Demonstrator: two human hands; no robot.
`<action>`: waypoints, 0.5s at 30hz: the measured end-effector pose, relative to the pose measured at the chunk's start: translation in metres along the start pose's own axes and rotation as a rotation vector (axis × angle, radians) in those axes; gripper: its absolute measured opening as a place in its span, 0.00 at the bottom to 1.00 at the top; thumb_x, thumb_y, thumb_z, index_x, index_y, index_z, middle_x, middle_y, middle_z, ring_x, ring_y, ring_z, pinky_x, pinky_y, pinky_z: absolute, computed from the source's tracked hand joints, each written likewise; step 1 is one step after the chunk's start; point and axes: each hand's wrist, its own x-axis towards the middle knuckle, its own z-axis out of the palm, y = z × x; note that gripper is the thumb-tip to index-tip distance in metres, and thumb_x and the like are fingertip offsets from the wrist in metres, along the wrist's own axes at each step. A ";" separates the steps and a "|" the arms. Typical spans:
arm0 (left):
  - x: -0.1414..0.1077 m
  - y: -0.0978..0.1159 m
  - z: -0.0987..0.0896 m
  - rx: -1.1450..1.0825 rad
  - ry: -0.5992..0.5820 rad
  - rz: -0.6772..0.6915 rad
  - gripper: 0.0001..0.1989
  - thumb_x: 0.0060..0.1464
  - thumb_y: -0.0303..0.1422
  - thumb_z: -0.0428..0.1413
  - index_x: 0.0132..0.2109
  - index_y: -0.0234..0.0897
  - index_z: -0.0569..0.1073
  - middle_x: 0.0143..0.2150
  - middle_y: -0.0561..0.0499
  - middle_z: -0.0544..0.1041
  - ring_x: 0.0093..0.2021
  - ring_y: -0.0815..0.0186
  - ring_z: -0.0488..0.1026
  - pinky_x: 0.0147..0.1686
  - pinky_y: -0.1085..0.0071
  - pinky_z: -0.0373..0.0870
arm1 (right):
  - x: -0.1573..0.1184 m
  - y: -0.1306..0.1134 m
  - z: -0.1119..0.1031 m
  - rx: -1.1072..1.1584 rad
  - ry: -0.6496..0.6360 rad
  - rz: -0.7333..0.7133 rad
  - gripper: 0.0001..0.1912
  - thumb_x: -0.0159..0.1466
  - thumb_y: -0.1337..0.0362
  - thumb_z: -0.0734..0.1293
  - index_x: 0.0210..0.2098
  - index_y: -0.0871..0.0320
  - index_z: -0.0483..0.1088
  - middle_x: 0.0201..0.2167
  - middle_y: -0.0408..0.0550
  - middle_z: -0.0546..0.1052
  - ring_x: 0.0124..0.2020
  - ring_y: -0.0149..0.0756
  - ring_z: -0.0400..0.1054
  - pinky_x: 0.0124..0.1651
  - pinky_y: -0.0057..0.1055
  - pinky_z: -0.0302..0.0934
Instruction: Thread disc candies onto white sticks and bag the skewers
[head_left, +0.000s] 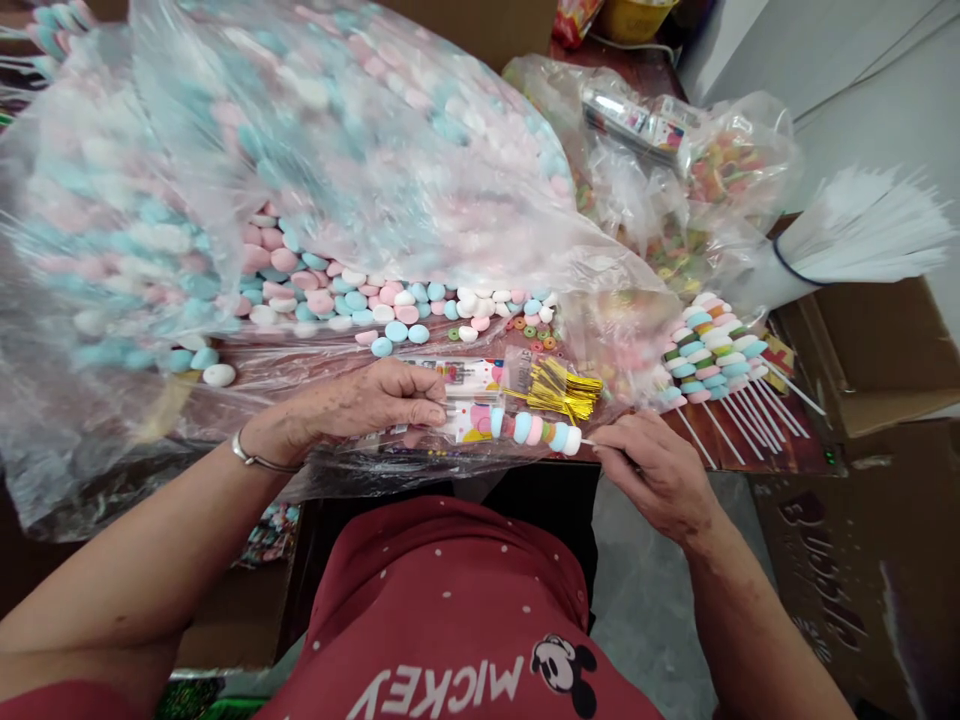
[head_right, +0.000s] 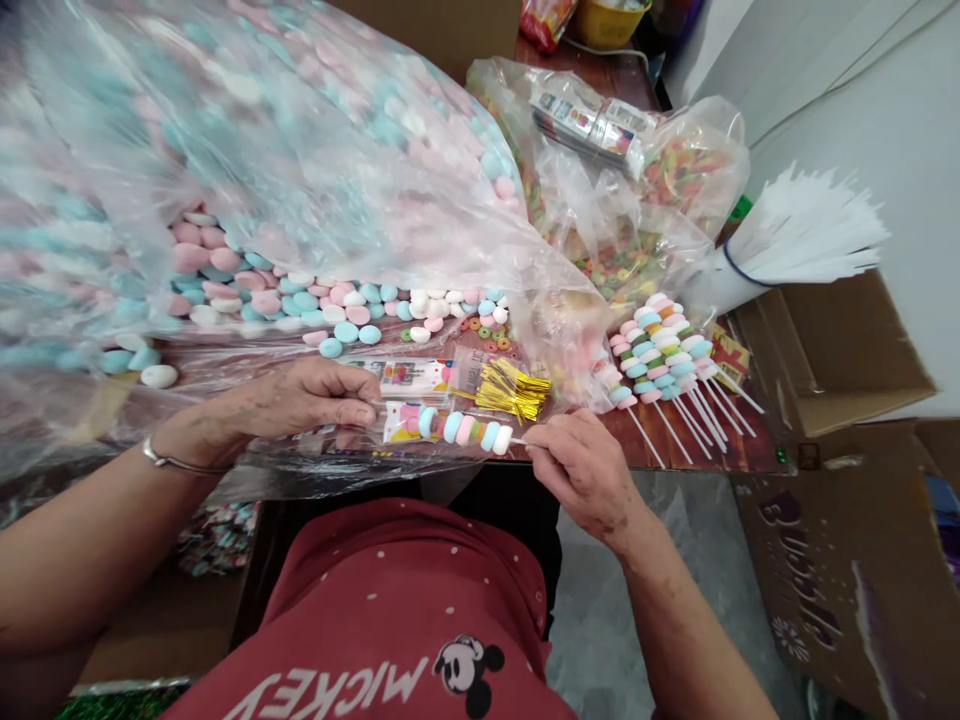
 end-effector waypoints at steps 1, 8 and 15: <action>0.000 0.000 0.000 0.003 0.004 0.002 0.15 0.57 0.41 0.57 0.28 0.35 0.72 0.21 0.54 0.73 0.21 0.73 0.66 0.21 0.78 0.59 | 0.000 0.000 0.001 -0.008 -0.003 -0.009 0.07 0.66 0.74 0.63 0.36 0.56 0.70 0.26 0.42 0.75 0.29 0.31 0.65 0.35 0.29 0.58; 0.005 0.000 0.003 0.033 -0.060 0.005 0.14 0.58 0.41 0.57 0.30 0.35 0.72 0.22 0.55 0.73 0.21 0.74 0.65 0.22 0.78 0.60 | 0.004 -0.006 0.016 -0.070 -0.005 -0.046 0.08 0.68 0.70 0.62 0.35 0.56 0.72 0.26 0.44 0.75 0.29 0.33 0.64 0.36 0.32 0.56; 0.008 0.016 -0.009 0.047 -0.114 0.023 0.12 0.56 0.39 0.58 0.30 0.35 0.74 0.23 0.53 0.74 0.24 0.71 0.70 0.24 0.77 0.65 | 0.002 -0.012 0.019 -0.072 0.000 -0.007 0.11 0.68 0.71 0.59 0.35 0.57 0.71 0.27 0.46 0.77 0.29 0.34 0.66 0.35 0.32 0.58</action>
